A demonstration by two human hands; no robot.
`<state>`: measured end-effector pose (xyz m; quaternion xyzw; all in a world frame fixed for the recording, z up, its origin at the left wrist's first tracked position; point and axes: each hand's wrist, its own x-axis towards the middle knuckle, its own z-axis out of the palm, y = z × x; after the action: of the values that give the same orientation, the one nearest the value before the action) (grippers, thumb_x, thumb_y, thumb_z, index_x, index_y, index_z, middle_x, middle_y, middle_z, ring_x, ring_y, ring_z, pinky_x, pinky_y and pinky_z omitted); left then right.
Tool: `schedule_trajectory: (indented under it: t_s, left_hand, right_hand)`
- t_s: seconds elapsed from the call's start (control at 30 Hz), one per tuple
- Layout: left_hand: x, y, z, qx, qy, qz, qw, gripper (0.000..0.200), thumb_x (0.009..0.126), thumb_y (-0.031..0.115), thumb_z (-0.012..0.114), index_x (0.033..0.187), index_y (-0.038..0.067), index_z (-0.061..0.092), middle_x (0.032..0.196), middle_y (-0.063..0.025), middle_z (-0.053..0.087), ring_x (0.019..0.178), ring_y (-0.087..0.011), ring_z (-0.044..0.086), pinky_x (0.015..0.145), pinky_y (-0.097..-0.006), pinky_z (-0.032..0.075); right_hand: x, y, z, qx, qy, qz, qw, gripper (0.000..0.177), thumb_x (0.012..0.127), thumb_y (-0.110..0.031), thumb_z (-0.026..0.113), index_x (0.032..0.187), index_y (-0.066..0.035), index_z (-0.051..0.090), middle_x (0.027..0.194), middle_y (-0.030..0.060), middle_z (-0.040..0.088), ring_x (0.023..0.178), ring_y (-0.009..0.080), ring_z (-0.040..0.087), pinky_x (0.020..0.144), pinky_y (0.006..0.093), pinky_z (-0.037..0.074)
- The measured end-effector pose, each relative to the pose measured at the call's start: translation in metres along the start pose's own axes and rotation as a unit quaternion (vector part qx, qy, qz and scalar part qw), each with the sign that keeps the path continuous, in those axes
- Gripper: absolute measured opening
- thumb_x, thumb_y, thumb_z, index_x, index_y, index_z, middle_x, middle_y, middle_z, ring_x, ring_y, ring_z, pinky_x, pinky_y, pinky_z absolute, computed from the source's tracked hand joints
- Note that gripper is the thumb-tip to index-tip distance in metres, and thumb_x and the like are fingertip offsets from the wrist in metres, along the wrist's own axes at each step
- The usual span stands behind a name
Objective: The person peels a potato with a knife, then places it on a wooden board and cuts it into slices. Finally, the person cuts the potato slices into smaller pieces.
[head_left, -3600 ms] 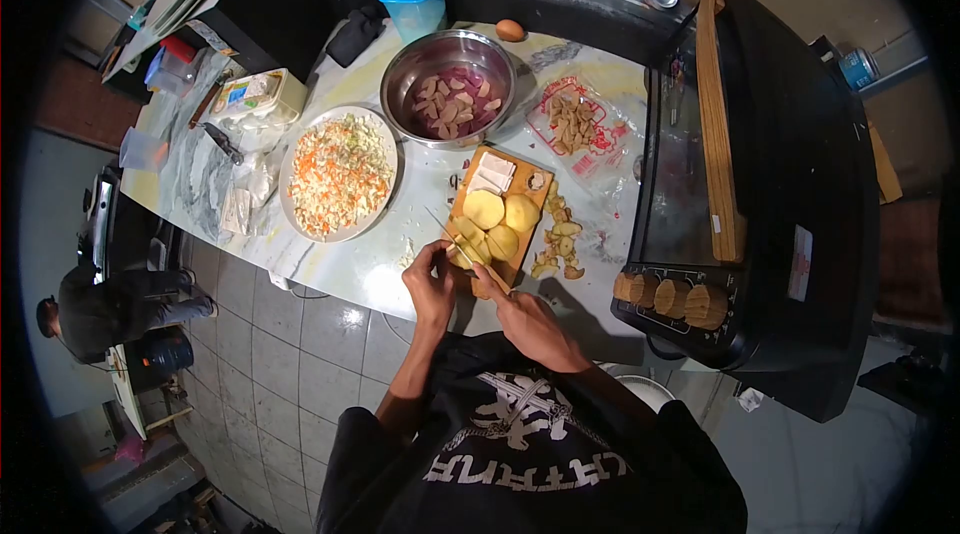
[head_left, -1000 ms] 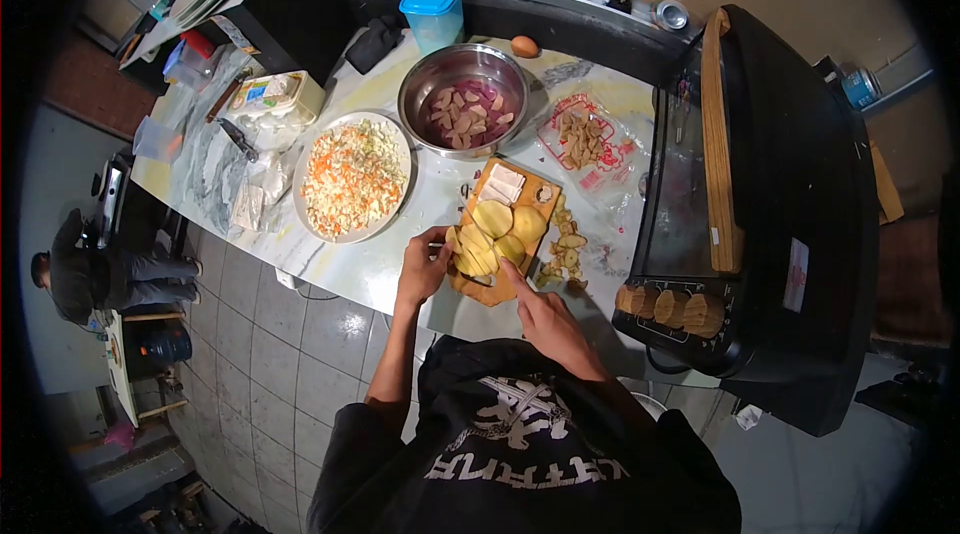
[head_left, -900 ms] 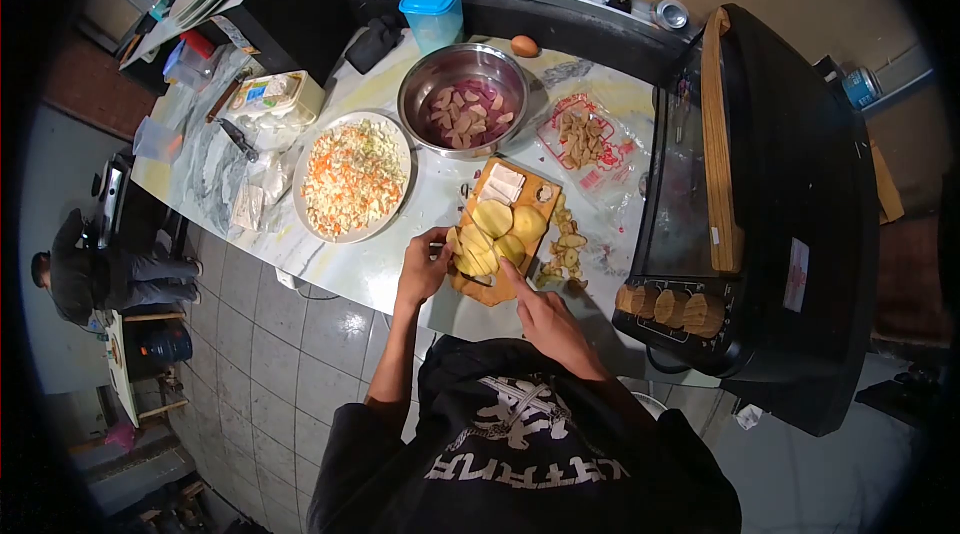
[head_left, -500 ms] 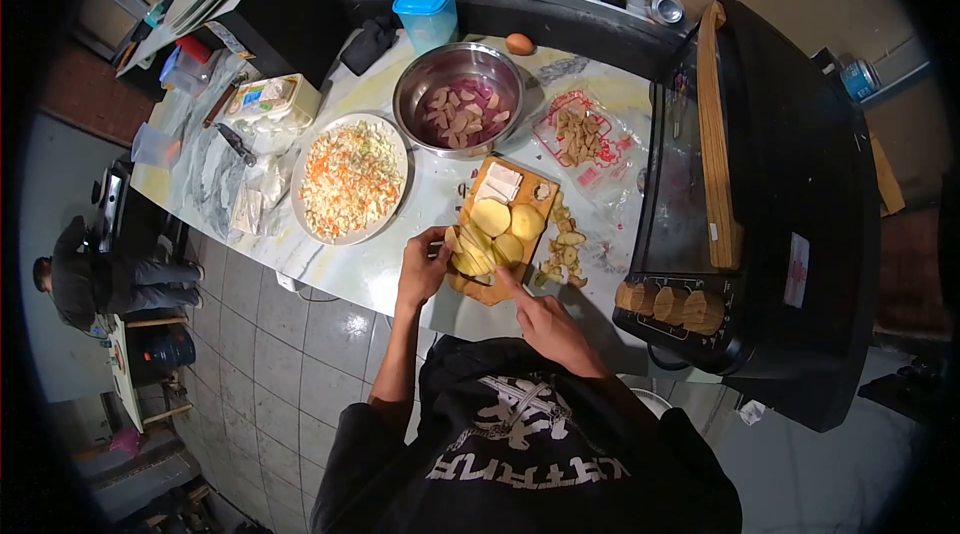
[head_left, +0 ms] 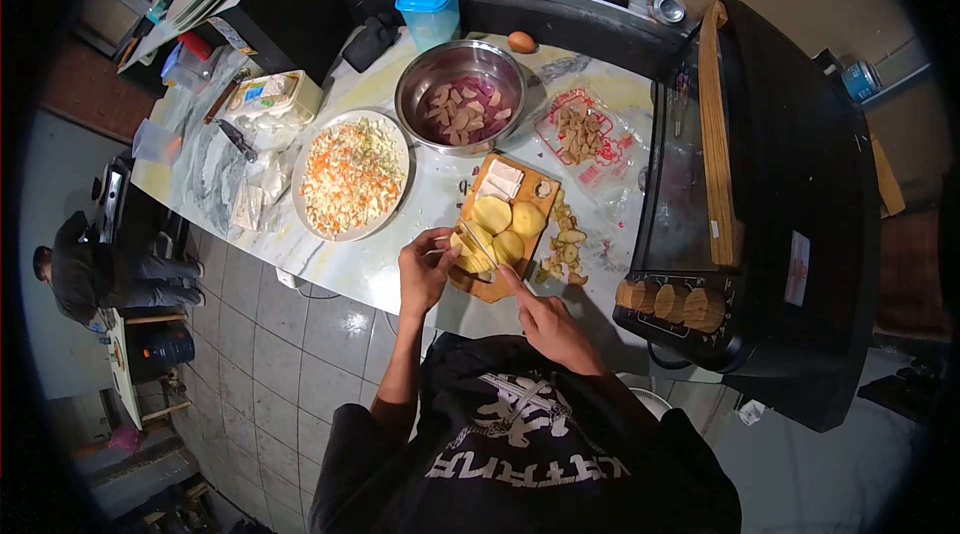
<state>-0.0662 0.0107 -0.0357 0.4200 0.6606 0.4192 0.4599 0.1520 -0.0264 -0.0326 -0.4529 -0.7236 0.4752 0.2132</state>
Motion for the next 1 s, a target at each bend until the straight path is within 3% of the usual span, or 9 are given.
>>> schedule_trajectory:
  t_s: [0.2, 0.43, 0.5, 0.63, 0.83, 1.0]
  left_hand:
    - [-0.002, -0.028, 0.003, -0.031, 0.025, 0.04, 0.998, 0.02, 0.086, 0.003, 0.067, 0.102, -0.008, 0.064, 0.087, -0.0081, 0.068, 0.08, -0.0117, 0.064, 0.072, -0.0248, 0.051]
    - [-0.007, -0.031, 0.005, -0.002, 0.049, 0.061, 0.997, 0.018, 0.086, 0.003, 0.067, 0.1, -0.008, 0.065, 0.087, -0.0092, 0.069, 0.08, -0.0122, 0.064, 0.073, -0.0253, 0.051]
    - [-0.006, -0.033, 0.005, -0.012, 0.043, 0.071, 0.996, 0.019, 0.086, 0.002, 0.067, 0.102, -0.008, 0.065, 0.087, -0.0092, 0.068, 0.079, -0.0121, 0.064, 0.072, -0.0251, 0.052]
    - [-0.012, -0.024, 0.007, -0.051, 0.046, 0.033, 0.997, 0.019, 0.086, 0.001, 0.066, 0.102, -0.009, 0.064, 0.086, -0.0092, 0.067, 0.077, -0.0128, 0.065, 0.069, -0.0249, 0.053]
    - [-0.015, -0.014, 0.012, 0.032, 0.046, 0.025, 0.998, 0.02, 0.085, 0.0, 0.065, 0.104, -0.008, 0.063, 0.084, -0.0104, 0.066, 0.073, -0.016, 0.068, 0.064, -0.0257, 0.054]
    - [-0.016, -0.009, 0.018, 0.155, 0.083, 0.081, 0.981, 0.024, 0.081, 0.0, 0.068, 0.104, -0.007, 0.063, 0.083, -0.0138, 0.067, 0.07, -0.0218, 0.069, 0.064, -0.0293, 0.054]
  right_hand:
    - [-0.001, -0.009, 0.001, 0.008, -0.02, 0.009, 1.0, 0.07, 0.083, 0.006, 0.046, 0.147, -0.016, 0.029, 0.069, 0.0215, 0.053, 0.065, 0.0381, 0.06, 0.063, 0.0402, 0.047]
    - [0.001, -0.014, 0.008, 0.031, -0.011, -0.009, 0.999, 0.069, 0.083, 0.006, 0.046, 0.147, -0.016, 0.029, 0.067, 0.0212, 0.052, 0.061, 0.0379, 0.059, 0.059, 0.0399, 0.046]
    - [0.001, -0.016, 0.006, 0.024, -0.014, -0.005, 1.0, 0.07, 0.084, 0.004, 0.049, 0.148, -0.015, 0.027, 0.069, 0.022, 0.059, 0.065, 0.0381, 0.062, 0.061, 0.0449, 0.046]
    - [0.0, -0.009, 0.008, 0.017, 0.016, -0.006, 1.0, 0.068, 0.084, 0.004, 0.049, 0.147, -0.013, 0.028, 0.069, 0.0235, 0.058, 0.065, 0.0388, 0.062, 0.06, 0.0455, 0.045]
    - [-0.001, 0.0, 0.006, -0.01, 0.067, -0.041, 0.997, 0.065, 0.085, 0.003, 0.048, 0.146, -0.012, 0.03, 0.067, 0.026, 0.055, 0.066, 0.042, 0.06, 0.059, 0.0456, 0.044]
    - [0.0, 0.0, 0.003, 0.019, 0.055, -0.004, 0.998, 0.063, 0.087, 0.002, 0.047, 0.146, -0.011, 0.03, 0.063, 0.0263, 0.052, 0.063, 0.0433, 0.058, 0.058, 0.0471, 0.043]
